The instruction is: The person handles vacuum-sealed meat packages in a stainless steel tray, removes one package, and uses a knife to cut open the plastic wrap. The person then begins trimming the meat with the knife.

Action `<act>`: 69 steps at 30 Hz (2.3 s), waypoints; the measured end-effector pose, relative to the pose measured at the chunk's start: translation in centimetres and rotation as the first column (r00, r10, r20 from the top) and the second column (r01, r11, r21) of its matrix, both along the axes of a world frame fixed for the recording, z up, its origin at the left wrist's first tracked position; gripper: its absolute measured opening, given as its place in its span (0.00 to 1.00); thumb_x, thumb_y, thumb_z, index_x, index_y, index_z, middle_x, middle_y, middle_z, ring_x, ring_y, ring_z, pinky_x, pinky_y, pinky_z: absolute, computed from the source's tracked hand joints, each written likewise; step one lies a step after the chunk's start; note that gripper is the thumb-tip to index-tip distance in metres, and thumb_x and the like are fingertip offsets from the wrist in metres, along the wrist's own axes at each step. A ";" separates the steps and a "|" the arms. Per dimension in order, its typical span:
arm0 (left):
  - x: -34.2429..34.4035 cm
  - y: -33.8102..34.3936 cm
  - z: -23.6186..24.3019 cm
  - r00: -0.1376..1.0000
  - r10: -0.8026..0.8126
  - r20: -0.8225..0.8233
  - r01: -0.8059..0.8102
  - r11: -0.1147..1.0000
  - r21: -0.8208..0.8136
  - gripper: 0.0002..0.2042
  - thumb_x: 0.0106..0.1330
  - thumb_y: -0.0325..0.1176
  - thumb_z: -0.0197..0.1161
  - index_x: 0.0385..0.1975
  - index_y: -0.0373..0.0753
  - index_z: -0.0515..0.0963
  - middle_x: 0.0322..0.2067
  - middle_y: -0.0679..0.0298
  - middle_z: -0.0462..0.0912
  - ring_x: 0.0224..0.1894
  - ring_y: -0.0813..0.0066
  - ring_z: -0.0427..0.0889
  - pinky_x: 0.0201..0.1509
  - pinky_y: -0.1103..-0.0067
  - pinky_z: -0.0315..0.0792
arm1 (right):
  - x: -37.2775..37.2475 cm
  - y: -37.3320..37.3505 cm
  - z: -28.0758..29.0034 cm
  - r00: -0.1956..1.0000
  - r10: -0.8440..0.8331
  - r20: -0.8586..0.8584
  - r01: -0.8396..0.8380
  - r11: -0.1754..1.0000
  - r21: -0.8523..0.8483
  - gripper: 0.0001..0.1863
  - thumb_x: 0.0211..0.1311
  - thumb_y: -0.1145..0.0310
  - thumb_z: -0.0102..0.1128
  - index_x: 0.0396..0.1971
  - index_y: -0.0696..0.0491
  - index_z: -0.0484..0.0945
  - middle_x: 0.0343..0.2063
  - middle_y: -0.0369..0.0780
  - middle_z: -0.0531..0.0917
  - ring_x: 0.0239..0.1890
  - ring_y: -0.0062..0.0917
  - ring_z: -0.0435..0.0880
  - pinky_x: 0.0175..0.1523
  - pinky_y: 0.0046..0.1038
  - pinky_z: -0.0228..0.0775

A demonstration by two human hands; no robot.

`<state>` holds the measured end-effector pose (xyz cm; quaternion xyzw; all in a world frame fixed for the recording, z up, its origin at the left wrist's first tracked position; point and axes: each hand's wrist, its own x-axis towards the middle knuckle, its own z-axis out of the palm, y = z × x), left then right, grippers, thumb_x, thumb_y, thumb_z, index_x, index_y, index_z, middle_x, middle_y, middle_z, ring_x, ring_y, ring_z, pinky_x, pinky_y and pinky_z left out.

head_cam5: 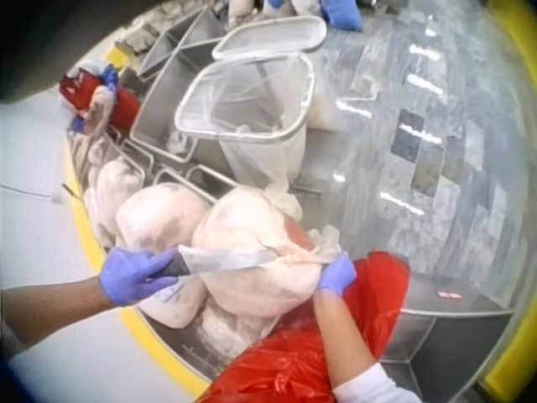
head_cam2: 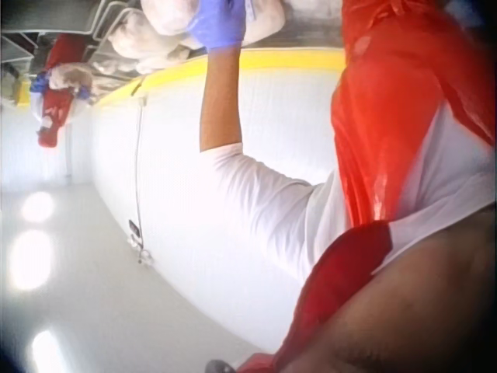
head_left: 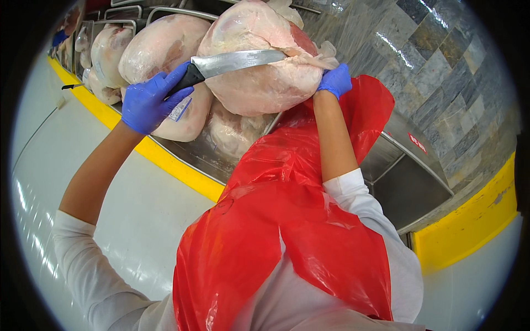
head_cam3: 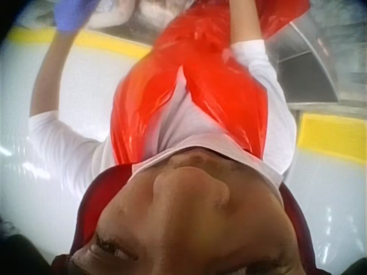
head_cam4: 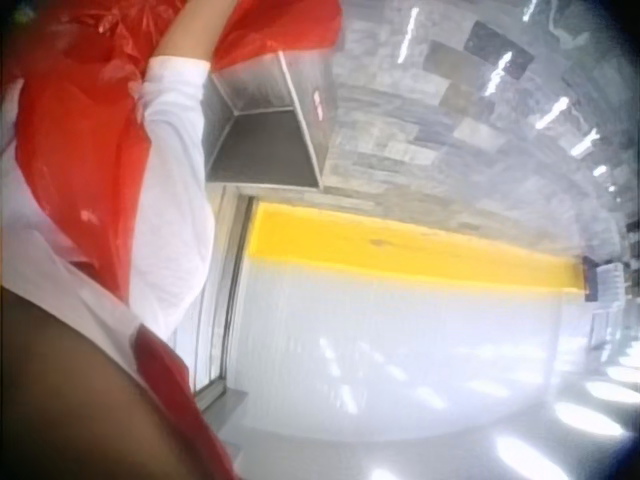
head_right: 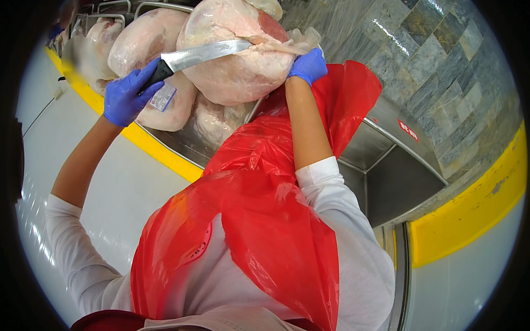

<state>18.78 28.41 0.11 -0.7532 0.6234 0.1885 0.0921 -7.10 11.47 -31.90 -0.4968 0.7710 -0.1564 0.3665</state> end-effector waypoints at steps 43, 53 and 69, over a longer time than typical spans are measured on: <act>1.6 -1.9 0.6 0.985 -0.168 -0.022 0.169 0.984 0.056 0.29 0.57 0.35 0.68 0.62 0.51 0.72 0.21 0.62 0.71 0.18 0.64 0.73 0.23 0.71 0.67 | -1.0 -0.1 0.5 0.791 0.508 -0.342 -0.465 0.861 0.205 0.11 0.62 0.67 0.48 0.28 0.53 0.79 0.30 0.47 0.85 0.31 0.43 0.85 0.33 0.43 0.74; 0.9 1.0 -1.8 0.993 -0.111 -0.031 0.109 0.992 -0.070 0.29 0.60 0.39 0.66 0.64 0.54 0.70 0.20 0.62 0.69 0.18 0.65 0.73 0.23 0.71 0.67 | -1.2 0.5 -1.3 0.902 0.410 -0.135 -0.372 0.897 0.240 0.21 0.66 0.63 0.39 0.29 0.59 0.82 0.34 0.53 0.84 0.37 0.46 0.85 0.40 0.41 0.75; -4.7 6.7 2.1 0.985 0.161 0.067 -0.149 0.977 -0.151 0.28 0.62 0.43 0.65 0.64 0.56 0.70 0.21 0.61 0.72 0.20 0.63 0.74 0.24 0.69 0.68 | -8.0 -2.2 7.8 0.577 0.750 -0.322 -0.764 0.356 -0.538 0.16 0.66 0.60 0.51 0.29 0.56 0.82 0.21 0.50 0.81 0.24 0.43 0.81 0.31 0.41 0.71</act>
